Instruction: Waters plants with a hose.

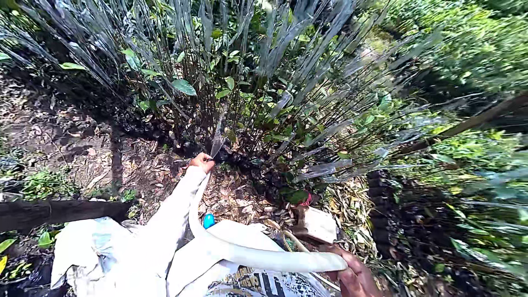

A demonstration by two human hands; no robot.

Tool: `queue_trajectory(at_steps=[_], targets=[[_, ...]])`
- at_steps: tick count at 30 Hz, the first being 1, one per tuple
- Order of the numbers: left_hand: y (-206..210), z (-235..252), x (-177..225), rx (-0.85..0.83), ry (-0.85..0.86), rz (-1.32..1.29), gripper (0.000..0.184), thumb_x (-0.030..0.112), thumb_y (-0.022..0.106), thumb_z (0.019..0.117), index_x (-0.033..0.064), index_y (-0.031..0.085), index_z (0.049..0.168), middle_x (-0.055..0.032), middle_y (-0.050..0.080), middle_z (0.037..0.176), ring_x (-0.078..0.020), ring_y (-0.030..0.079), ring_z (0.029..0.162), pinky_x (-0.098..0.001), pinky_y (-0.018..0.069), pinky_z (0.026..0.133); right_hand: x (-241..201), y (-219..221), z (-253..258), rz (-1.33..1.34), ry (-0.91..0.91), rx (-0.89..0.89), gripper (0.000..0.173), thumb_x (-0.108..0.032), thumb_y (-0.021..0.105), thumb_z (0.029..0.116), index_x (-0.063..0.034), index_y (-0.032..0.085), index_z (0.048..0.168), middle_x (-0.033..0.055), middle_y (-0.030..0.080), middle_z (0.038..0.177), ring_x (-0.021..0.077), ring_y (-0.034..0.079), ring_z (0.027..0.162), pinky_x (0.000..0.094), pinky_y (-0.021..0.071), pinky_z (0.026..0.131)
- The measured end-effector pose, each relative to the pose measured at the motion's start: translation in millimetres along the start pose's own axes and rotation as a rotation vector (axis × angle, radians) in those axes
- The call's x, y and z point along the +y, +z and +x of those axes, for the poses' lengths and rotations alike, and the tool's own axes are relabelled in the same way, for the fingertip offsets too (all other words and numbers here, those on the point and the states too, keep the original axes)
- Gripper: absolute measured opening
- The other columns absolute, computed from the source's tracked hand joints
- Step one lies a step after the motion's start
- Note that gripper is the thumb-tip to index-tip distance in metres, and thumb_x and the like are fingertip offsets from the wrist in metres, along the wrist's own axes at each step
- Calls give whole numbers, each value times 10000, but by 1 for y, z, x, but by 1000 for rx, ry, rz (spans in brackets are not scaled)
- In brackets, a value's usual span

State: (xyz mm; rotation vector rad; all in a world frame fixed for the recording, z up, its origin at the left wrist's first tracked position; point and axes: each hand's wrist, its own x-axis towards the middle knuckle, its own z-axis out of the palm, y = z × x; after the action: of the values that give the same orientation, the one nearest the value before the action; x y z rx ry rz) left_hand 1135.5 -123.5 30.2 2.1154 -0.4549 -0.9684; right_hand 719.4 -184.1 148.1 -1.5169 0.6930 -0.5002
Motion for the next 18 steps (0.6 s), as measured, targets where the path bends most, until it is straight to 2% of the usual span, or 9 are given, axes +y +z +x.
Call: queue_trajectory(at_steps=[6,12,15,18], targets=[[-1,15,23,20,-48,46,358,174,669,989,8,605,1300,-210,697,1097,-314,681,994,-501,522,943,8,6,-8,29,-63,47,222,-590,588,952,-421,715,1022,-274,678,873,-144,589,759,78,478,686],[2,23,24,-28,-36,76,341,161,675,977,4,614,1274,-203,697,1090,-297,682,976,-487,524,932,11,12,-11,35,-45,62,226,-593,583,955,-404,700,999,-268,661,832,-146,571,738,81,462,674],[4,24,25,-73,-4,43,335,147,663,989,-3,595,1281,-184,693,1049,-252,675,906,-440,541,874,5,17,-11,44,-17,50,212,-571,596,953,-397,707,1001,-263,671,846,-141,577,742,82,468,675],[1,27,25,-69,11,32,342,150,661,990,-10,593,1284,-182,693,1044,-244,674,892,-433,542,866,5,20,-9,51,-12,47,220,-570,610,947,-382,715,992,-253,668,830,-134,575,729,85,467,674]])
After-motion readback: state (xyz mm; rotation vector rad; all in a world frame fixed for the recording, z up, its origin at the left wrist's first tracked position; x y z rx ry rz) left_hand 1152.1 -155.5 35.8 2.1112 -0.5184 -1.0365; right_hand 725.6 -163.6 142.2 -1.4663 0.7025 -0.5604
